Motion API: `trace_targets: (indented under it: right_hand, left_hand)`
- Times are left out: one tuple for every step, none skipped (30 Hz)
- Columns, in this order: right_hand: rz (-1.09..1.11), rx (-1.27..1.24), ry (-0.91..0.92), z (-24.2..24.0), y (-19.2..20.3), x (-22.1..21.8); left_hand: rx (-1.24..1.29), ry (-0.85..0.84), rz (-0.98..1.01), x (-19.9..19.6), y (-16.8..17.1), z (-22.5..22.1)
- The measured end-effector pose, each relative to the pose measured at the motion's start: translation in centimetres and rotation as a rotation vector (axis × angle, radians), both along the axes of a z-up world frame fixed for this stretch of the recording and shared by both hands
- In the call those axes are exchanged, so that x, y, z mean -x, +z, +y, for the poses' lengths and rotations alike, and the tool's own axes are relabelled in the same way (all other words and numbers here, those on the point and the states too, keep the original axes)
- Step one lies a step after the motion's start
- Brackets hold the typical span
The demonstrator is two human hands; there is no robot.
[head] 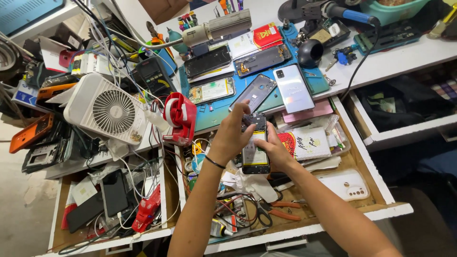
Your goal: Inspecting and reassembling internal components of a mobile phone at a repair bench.
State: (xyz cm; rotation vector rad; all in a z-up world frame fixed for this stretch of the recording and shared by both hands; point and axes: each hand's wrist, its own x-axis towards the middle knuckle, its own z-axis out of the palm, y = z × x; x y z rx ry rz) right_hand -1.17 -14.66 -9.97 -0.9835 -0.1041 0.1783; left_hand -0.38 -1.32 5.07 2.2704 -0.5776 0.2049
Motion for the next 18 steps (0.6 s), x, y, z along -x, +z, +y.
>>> trace_targets:
  right_hand:
    - [0.006, -0.002, -0.009, -0.1, 0.2, 0.1]
    - [0.010, -0.014, -0.003, 0.0, 0.5, 0.1]
    - [0.015, -0.026, 0.004, 0.1, 0.8, 0.2]
    - [0.009, -0.025, 0.013, 0.2, 1.0, 0.2]
    - [0.008, -0.018, 0.017, 0.2, 1.3, 0.2]
    - [0.010, -0.015, 0.006, 0.0, 1.5, 0.3]
    - [0.006, -0.016, 0.002, 0.1, 1.1, -0.4]
    - [0.010, -0.030, -0.006, 0.0, 0.4, -0.3]
    - [0.013, -0.044, -0.014, 0.1, -0.3, -0.2]
    - [0.016, -0.046, -0.011, 0.1, 0.1, 0.2]
    - [0.032, -0.048, 0.002, 0.2, 0.5, 0.6]
    - [0.034, -0.047, 0.017, 0.3, 1.2, 0.4]
    - [0.024, -0.046, 0.021, 0.3, 1.1, 0.2]
    - [0.033, -0.041, 0.033, 0.2, 0.7, 0.5]
    - [0.042, -0.036, 0.045, 0.2, 0.3, 0.7]
    - [0.046, -0.037, 0.042, 0.1, 0.4, 0.8]
    - [0.045, -0.036, 0.040, 0.1, 0.5, 0.9]
    - [0.037, -0.033, 0.044, 0.1, 0.8, 0.8]
  left_hand:
    - [-0.002, -0.009, 0.006, -0.1, 0.0, -0.2]
    - [-0.107, 0.065, -0.067, -0.1, 0.0, -0.1]
    - [-0.212, 0.138, -0.140, 0.0, 0.0, 0.0]
    - [-0.211, 0.148, -0.145, 0.0, -0.2, 0.2]
    - [-0.194, 0.204, -0.177, 0.0, -0.4, 0.4]
    - [-0.178, 0.245, -0.208, -0.2, -0.6, 0.4]
    - [-0.178, 0.240, -0.212, -0.4, -0.5, 0.4]
    - [-0.177, 0.181, -0.159, -0.3, -0.7, 0.4]
    - [-0.177, 0.121, -0.107, -0.1, -1.0, 0.3]
    - [-0.179, 0.124, -0.103, 0.1, -0.8, 0.3]
    - [-0.263, 0.175, -0.181, 0.3, -0.5, 0.4]
    - [-0.345, 0.231, -0.271, 0.2, 0.0, 0.4]
    - [-0.344, 0.237, -0.280, 0.0, 0.0, 0.6]
    - [-0.299, 0.187, -0.241, 0.0, -0.2, 0.6]
    - [-0.254, 0.138, -0.202, -0.1, -0.5, 0.6]
    - [-0.254, 0.134, -0.198, 0.0, -0.4, 0.6]
    - [-0.303, 0.150, -0.205, 0.1, -0.4, 0.5]
    - [-0.351, 0.173, -0.216, 0.2, -0.2, 0.6]
